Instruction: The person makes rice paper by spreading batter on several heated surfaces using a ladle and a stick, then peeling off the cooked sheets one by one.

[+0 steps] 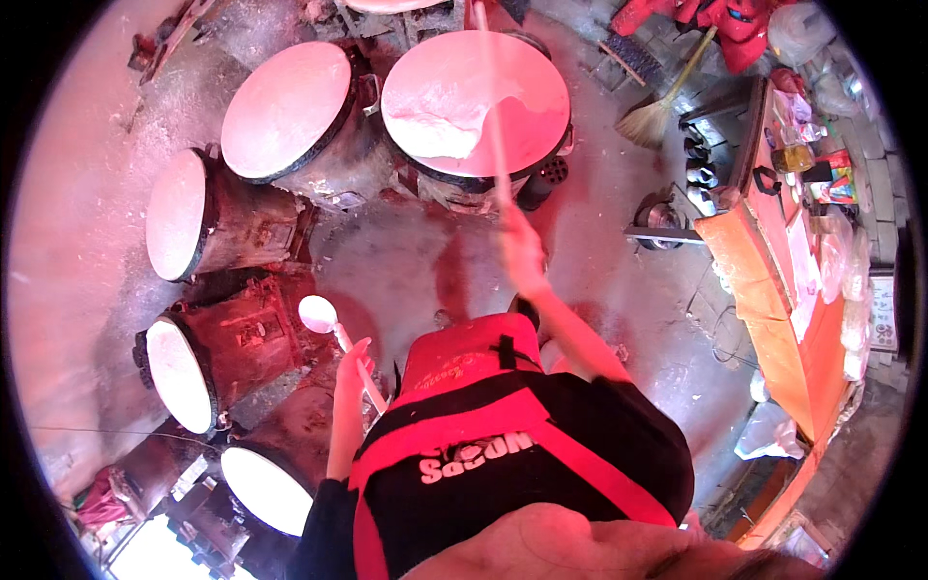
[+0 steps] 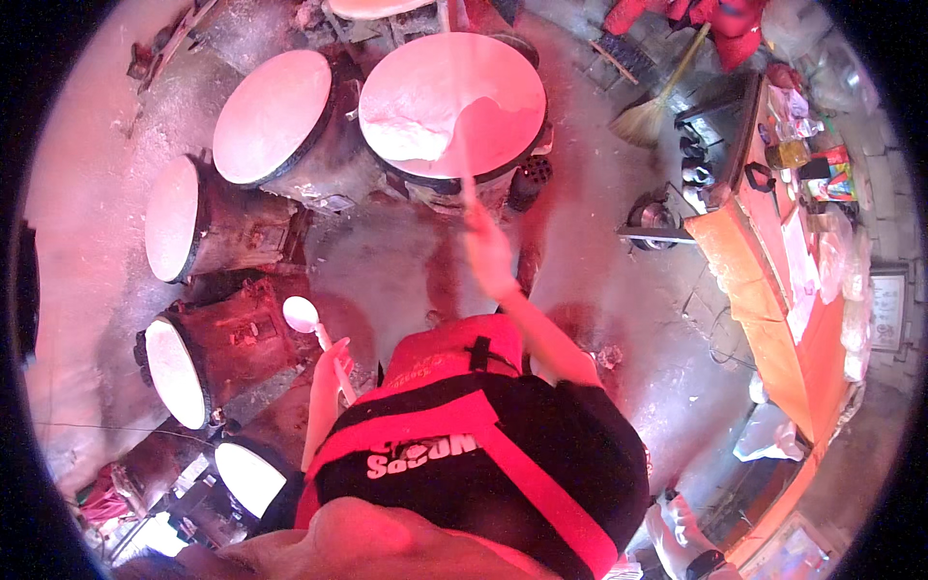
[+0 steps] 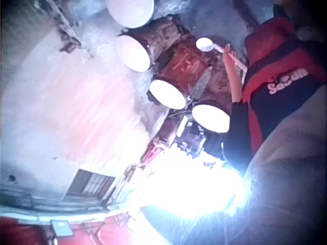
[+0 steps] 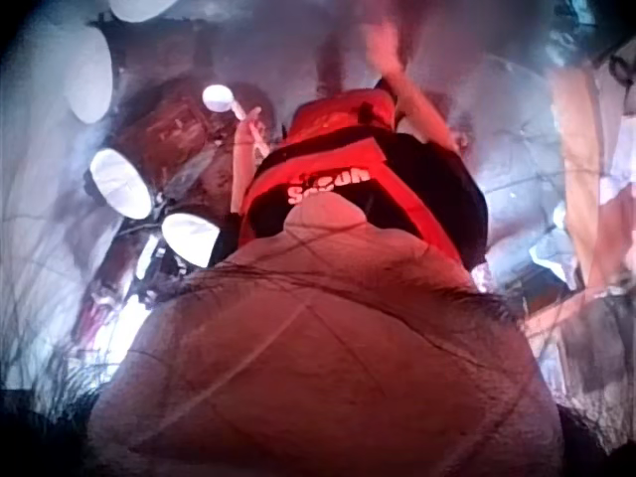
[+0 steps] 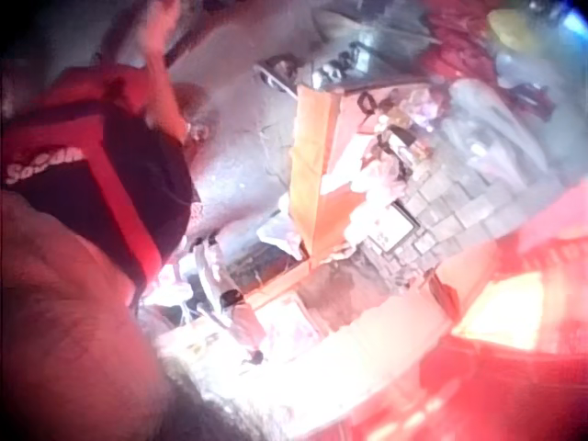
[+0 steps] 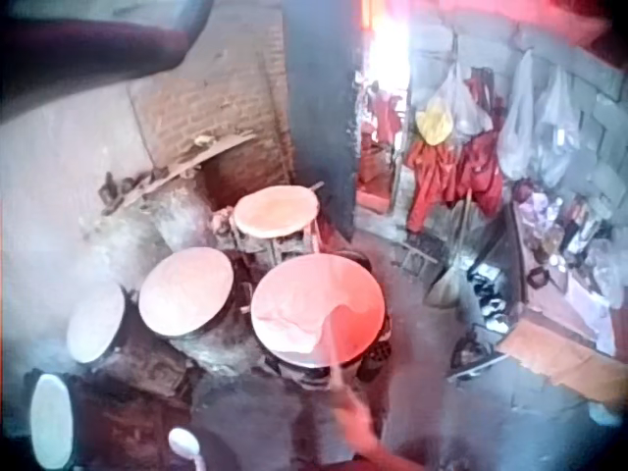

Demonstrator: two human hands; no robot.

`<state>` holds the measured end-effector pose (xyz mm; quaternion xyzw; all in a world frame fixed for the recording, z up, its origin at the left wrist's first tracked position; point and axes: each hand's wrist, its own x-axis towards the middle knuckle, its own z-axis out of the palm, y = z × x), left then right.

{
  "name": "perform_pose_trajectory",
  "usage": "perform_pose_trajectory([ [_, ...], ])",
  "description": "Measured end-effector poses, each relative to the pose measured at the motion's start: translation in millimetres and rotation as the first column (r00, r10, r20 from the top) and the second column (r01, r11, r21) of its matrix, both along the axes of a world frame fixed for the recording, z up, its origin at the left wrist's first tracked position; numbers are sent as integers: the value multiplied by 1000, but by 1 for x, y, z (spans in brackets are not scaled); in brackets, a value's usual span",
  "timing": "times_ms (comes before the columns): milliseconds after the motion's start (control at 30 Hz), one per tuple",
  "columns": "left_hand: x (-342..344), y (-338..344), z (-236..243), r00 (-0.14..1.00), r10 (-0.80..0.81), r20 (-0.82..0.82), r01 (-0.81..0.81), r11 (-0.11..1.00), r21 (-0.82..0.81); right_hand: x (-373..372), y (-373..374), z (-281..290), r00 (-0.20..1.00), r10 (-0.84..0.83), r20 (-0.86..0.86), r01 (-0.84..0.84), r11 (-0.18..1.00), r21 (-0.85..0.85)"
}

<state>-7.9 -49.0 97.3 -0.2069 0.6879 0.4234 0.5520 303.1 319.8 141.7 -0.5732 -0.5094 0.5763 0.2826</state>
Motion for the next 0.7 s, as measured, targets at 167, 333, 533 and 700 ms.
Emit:
perform_pose_trajectory([
  [167, 47, 14, 31, 991, 34, -128, -8, 980, 197, -251, 23, -77, 844, -74, -531, 85, 996, -4],
  [333, 59, 13, 46, 996, 14, -92, 2, 986, 164, -308, 55, -170, 863, -351, -364, 484, 782, 394],
  [533, 61, 1, 45, 999, 4, -49, 7, 977, 214, -167, -56, -34, 762, -349, -546, 237, 934, -267],
  [700, 68, 22, 53, 994, -76, -76, 94, 962, 258, -114, -35, 5, 772, -459, -440, 343, 883, -320],
])
